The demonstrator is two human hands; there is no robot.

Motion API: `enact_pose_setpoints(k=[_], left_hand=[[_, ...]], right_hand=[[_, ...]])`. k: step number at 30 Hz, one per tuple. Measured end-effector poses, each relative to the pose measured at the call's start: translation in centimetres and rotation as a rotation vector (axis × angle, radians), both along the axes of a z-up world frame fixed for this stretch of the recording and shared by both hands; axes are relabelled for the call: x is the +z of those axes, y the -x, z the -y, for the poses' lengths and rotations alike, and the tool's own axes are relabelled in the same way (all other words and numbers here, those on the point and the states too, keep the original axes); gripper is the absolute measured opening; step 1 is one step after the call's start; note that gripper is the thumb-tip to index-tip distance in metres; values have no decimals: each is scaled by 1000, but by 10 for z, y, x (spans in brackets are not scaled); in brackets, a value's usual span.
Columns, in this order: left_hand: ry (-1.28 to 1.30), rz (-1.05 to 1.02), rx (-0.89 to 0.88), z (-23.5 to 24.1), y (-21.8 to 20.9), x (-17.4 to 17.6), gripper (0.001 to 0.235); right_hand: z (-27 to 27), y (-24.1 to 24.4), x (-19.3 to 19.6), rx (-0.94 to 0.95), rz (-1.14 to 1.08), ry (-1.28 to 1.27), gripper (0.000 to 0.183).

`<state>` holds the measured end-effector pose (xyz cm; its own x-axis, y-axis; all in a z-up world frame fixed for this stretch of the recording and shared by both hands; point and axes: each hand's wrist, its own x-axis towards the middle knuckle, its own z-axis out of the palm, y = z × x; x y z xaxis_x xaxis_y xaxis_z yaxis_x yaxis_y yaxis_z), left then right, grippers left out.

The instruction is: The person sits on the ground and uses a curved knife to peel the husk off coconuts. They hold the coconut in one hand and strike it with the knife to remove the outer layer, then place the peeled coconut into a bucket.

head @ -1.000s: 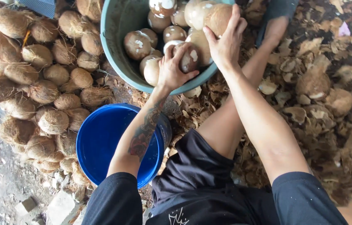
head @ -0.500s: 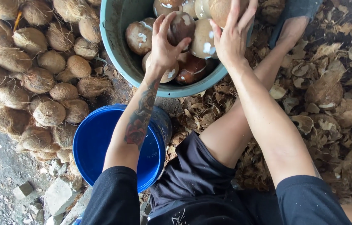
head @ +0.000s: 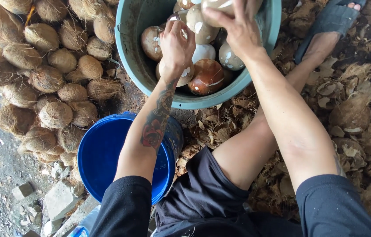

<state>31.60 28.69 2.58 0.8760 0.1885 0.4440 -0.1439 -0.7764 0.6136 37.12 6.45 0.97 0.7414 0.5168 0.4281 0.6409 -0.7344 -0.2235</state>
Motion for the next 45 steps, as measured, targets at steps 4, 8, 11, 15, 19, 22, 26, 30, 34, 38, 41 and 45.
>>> enact_pose_setpoints(k=[4,8,11,15,19,22,26,30,34,38,41,45], left_hand=[[-75,43,-7,-12,6,15,4],[-285,-339,-230,-24,25,48,56],[-464,-937,-355,-22,47,87,113],[-381,-1088,-333,-33,66,72,105],[-16,-999,-191,-51,54,73,86],[544,-841,37,-69,41,56,61],[680,-541,340,-83,7,23,82],[885,-262,305,-89,8,4,69],[1007,-89,-6,-92,19,-31,79],[504,-505,-64,-85,24,-52,50],[385,-650,-126,-74,33,-46,54],[121,-580,-241,-69,38,-68,50]], right_hand=[[-24,3,24,99,-134,198,121],[-43,-5,39,-40,-372,178,120],[-49,-6,45,-179,-472,184,108],[-46,-1,46,-253,-543,228,98],[-19,17,36,-270,-573,286,94],[0,28,7,-293,-410,323,110],[0,27,-4,-291,-340,221,114],[0,34,-17,-241,-259,192,117],[6,40,-19,-237,-278,231,116],[-6,47,-15,-265,-328,192,105],[-16,50,-4,-258,-414,152,85],[-13,61,11,-180,-543,268,49]])
